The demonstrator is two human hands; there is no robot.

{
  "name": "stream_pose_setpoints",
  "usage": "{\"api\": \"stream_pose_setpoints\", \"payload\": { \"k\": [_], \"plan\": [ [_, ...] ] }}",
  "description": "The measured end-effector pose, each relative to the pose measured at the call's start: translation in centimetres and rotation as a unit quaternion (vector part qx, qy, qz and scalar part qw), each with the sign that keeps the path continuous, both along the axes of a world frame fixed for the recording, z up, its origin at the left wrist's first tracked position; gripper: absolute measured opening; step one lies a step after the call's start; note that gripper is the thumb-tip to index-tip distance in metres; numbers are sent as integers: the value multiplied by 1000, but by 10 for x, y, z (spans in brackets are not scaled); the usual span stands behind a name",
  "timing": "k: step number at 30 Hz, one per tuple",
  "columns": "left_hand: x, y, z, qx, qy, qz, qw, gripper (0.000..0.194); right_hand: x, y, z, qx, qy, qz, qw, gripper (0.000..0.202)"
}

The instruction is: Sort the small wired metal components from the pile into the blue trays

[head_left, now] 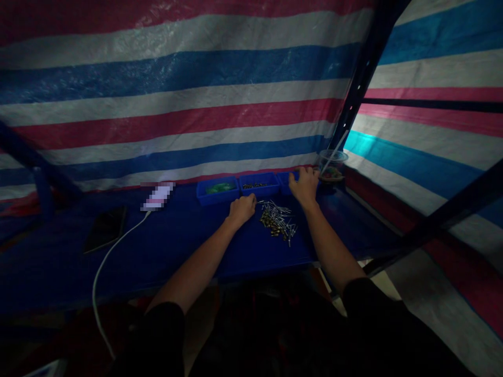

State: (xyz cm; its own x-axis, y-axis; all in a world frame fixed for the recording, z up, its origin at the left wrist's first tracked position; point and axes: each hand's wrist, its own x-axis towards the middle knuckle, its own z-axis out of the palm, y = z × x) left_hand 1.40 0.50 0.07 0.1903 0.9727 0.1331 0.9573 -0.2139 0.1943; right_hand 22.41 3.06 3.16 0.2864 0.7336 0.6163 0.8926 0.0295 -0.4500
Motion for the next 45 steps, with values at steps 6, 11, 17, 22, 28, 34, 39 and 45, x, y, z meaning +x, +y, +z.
{"api": "stream_pose_setpoints", "payload": {
  "k": [6, 11, 17, 22, 28, 34, 39, 45],
  "plan": [
    [-2, -1, -3, -1, -30, 39, 999, 35, -49, -16, -9, -72, -86, 240, 964, 26],
    [-8, 0, -2, 13, -81, 45, 996, 42, -64, -23, -11, -98, -137, 338, 926, 17],
    [-8, 0, 2, 71, -191, 8, 979, 46, -58, -24, -7, -93, -88, 320, 939, 15],
    [-3, -8, 6, 99, -235, -30, 966, 40, -47, -19, 3, -6, -7, 317, 948, 16],
    [6, -17, 3, 38, -104, -30, 993, 35, -4, 1, 10, 11, 81, 76, 994, 30],
    [4, -18, 2, -4, -52, -23, 998, 18, -16, -5, -7, -126, 26, 162, 978, 31],
    [2, -20, 5, 8, -7, -2, 1000, 23, -46, -17, -19, -199, -89, 292, 931, 25],
    [1, -19, 3, 2, -14, -1, 1000, 25, -49, -19, -25, -195, -124, 308, 923, 22]
  ]
}}
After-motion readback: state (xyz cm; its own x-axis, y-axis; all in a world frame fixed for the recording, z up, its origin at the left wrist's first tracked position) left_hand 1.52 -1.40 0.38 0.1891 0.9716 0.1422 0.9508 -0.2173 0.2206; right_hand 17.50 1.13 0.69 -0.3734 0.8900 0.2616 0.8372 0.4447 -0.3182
